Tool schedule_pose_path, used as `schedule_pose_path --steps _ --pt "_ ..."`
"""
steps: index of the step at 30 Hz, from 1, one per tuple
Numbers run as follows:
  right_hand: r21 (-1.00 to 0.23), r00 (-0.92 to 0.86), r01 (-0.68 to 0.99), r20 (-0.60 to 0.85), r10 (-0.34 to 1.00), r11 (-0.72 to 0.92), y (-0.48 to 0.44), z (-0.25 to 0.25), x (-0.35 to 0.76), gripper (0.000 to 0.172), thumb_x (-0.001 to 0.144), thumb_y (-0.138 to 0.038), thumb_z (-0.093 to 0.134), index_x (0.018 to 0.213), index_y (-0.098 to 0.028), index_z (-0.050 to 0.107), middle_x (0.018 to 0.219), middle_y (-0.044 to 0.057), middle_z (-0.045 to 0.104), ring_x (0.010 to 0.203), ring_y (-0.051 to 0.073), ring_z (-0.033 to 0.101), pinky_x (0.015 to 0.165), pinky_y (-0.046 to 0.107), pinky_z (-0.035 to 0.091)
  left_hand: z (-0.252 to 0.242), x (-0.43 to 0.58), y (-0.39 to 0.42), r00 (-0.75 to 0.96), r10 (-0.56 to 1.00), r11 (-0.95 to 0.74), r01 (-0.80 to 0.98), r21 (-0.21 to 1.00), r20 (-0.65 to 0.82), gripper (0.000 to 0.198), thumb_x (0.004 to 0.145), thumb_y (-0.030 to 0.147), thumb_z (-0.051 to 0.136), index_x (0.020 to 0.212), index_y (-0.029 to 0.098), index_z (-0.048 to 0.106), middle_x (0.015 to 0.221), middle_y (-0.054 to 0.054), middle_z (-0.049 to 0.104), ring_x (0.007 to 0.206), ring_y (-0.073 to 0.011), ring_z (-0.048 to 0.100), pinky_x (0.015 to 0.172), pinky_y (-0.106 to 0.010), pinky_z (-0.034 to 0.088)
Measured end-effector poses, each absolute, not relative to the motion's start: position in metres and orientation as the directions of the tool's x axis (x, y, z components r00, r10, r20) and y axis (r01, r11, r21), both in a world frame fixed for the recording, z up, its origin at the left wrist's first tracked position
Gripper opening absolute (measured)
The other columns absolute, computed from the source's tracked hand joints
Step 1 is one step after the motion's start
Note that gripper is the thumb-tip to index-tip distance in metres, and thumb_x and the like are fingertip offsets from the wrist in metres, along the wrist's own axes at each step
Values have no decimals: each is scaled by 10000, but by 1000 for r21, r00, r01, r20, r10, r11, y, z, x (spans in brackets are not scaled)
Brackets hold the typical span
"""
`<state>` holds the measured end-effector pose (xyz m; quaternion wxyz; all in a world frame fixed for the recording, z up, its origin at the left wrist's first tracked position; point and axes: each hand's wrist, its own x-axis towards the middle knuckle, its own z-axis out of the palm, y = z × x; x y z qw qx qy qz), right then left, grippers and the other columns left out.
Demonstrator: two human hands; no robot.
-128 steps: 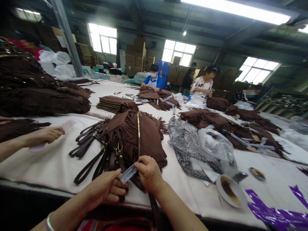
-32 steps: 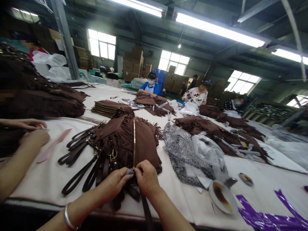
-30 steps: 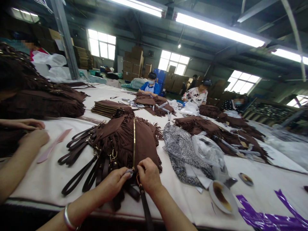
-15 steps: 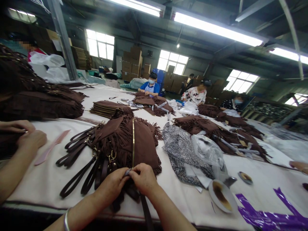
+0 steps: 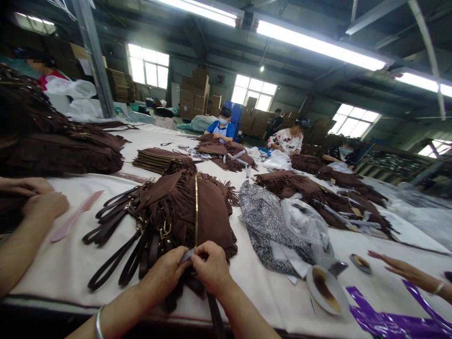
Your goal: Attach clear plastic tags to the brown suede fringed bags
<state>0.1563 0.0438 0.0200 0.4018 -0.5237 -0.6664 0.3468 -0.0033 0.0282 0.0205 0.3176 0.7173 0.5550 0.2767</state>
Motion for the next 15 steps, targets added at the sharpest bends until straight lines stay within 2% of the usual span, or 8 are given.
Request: schedule_pose_path --steps 2,5,7,12,15 --pt "-916 -166 337 168 972 216 43 25 158 17 700 -193 637 691 -179 637 697 -5 633 663 135 573 627 228 453 20 -4 28 232 972 -175 628 758 32 133 870 247 452 857 191 572 898 -72 659 857 -213 601 771 -307 431" --pt "-966 -164 239 57 985 96 47 30 163 63 703 -228 650 704 -178 612 611 -32 588 566 116 529 548 214 425 16 -5 27 221 975 -167 643 748 27 137 873 252 454 868 191 575 910 -70 659 859 -212 597 773 -304 429" --pt "-962 -130 268 17 991 52 50 30 165 108 727 -274 642 701 -172 617 580 -33 576 534 114 511 521 213 408 13 -5 27 214 976 -170 650 740 36 133 875 255 455 861 195 574 909 -64 659 862 -209 596 780 -302 427" --pt "-894 -155 442 7 988 76 51 20 161 308 812 -390 566 666 -149 690 562 -3 590 556 122 520 504 207 367 6 -3 28 231 971 -205 663 720 65 162 886 245 424 889 184 574 915 -80 657 869 -212 600 799 -314 432" --pt "-900 -119 436 -38 992 18 51 16 155 305 781 -393 604 635 -139 689 520 -11 569 514 108 489 483 204 339 2 -2 29 249 965 -234 663 711 85 228 911 271 370 910 173 575 915 -96 654 858 -219 604 795 -329 434"
